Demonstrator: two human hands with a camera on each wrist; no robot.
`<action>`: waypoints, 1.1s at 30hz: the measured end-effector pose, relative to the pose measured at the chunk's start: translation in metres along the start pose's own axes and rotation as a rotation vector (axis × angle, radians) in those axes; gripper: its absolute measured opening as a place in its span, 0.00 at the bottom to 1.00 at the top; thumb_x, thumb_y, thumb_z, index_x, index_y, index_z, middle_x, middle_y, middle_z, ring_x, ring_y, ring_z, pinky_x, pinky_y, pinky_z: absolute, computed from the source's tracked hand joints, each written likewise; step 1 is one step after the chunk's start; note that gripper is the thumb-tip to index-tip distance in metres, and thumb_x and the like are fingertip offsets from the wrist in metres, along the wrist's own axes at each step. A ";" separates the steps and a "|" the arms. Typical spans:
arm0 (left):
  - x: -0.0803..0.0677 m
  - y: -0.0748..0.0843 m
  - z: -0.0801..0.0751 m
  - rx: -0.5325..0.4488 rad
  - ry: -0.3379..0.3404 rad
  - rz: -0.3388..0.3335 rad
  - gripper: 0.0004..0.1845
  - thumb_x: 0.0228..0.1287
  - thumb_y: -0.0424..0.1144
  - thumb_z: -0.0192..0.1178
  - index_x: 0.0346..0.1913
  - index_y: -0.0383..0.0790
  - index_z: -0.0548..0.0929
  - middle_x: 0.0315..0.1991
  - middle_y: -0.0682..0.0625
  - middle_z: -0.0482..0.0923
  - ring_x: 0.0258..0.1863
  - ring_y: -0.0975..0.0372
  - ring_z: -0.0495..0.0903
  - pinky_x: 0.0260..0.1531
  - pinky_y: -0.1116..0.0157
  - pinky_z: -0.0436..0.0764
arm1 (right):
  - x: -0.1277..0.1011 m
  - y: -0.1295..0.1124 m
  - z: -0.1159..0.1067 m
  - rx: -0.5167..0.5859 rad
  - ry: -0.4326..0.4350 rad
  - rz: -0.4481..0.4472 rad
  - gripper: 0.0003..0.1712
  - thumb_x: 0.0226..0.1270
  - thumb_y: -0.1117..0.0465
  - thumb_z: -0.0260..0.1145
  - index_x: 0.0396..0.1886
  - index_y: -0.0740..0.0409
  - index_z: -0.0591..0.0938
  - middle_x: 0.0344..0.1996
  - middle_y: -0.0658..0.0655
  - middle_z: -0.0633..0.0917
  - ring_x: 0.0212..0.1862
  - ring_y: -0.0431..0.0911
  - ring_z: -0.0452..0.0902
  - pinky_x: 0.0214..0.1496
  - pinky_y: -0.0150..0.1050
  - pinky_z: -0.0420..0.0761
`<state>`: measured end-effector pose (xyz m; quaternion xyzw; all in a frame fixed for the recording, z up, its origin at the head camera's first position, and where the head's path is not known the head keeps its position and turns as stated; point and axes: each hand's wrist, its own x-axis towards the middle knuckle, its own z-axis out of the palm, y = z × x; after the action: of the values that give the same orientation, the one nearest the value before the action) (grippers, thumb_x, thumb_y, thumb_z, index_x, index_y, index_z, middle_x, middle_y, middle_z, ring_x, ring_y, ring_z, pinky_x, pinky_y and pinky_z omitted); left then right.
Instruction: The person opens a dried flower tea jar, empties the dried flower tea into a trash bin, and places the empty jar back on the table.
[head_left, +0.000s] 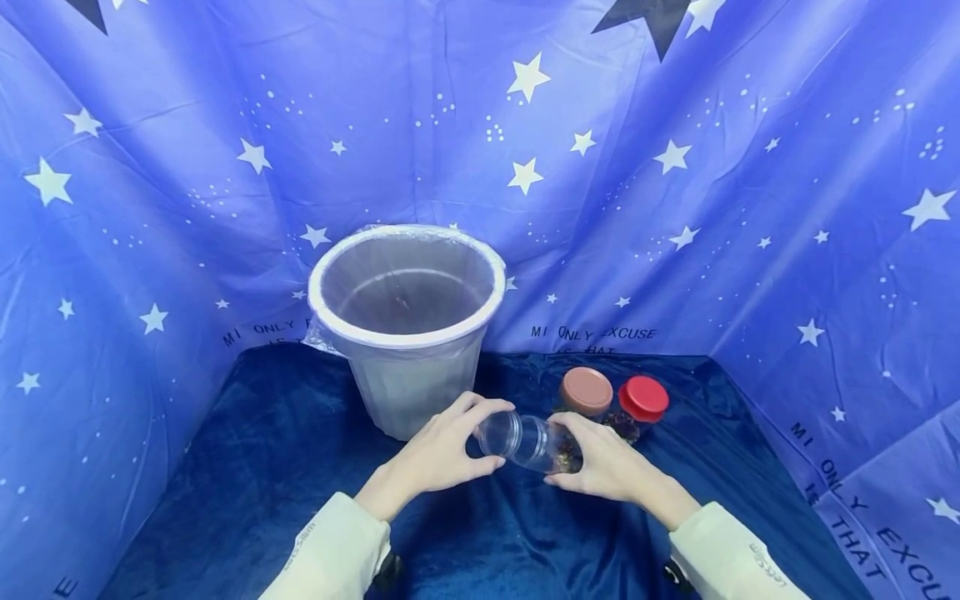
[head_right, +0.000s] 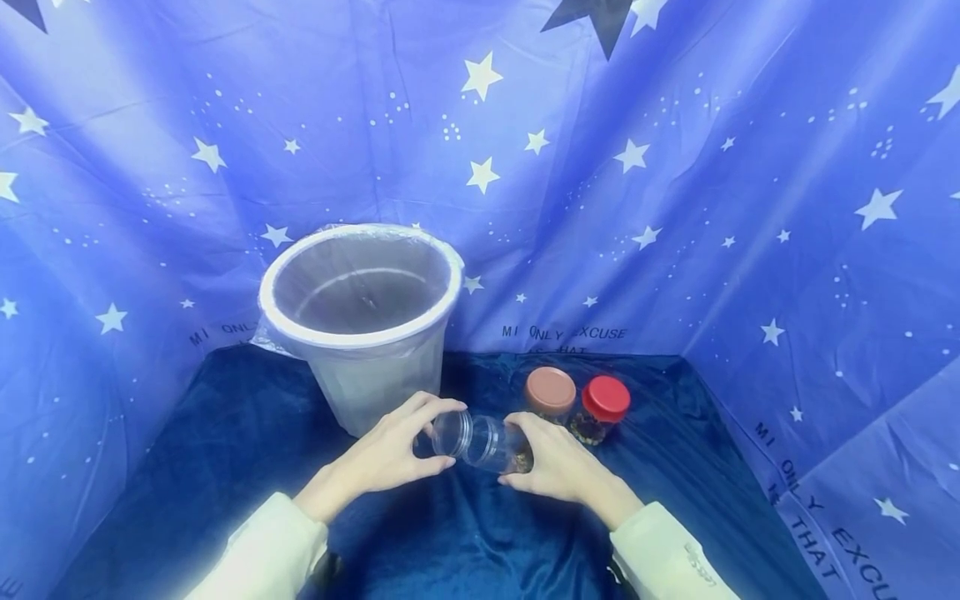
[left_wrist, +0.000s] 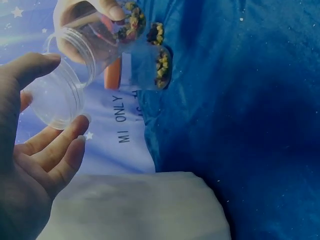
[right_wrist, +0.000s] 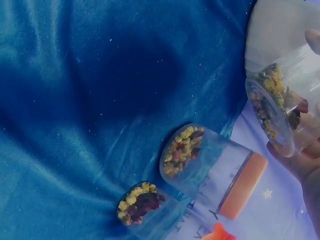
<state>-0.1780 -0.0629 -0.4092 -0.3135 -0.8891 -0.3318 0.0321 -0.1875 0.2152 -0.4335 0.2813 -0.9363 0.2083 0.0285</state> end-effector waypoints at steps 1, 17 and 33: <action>0.001 0.000 -0.001 0.004 -0.001 -0.007 0.34 0.56 0.49 0.69 0.67 0.61 0.70 0.54 0.53 0.74 0.40 0.63 0.80 0.37 0.66 0.79 | -0.001 0.000 -0.001 -0.002 0.001 0.005 0.40 0.45 0.42 0.79 0.58 0.50 0.75 0.48 0.48 0.83 0.44 0.43 0.83 0.43 0.40 0.82; 0.014 0.000 -0.002 0.088 0.030 -0.093 0.35 0.56 0.48 0.69 0.68 0.60 0.70 0.51 0.50 0.75 0.28 0.67 0.72 0.28 0.67 0.74 | -0.007 0.004 -0.013 -0.012 0.037 0.044 0.40 0.43 0.42 0.80 0.57 0.46 0.75 0.45 0.47 0.84 0.44 0.40 0.82 0.43 0.39 0.81; 0.014 -0.007 -0.006 0.147 0.013 -0.130 0.35 0.54 0.47 0.70 0.67 0.57 0.72 0.54 0.45 0.77 0.29 0.54 0.81 0.31 0.55 0.80 | -0.010 0.007 -0.016 -0.026 0.055 0.042 0.39 0.45 0.41 0.79 0.56 0.48 0.75 0.43 0.45 0.83 0.43 0.40 0.81 0.42 0.40 0.81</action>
<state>-0.1942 -0.0628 -0.4048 -0.2499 -0.9292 -0.2693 0.0392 -0.1841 0.2317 -0.4230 0.2556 -0.9434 0.2042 0.0535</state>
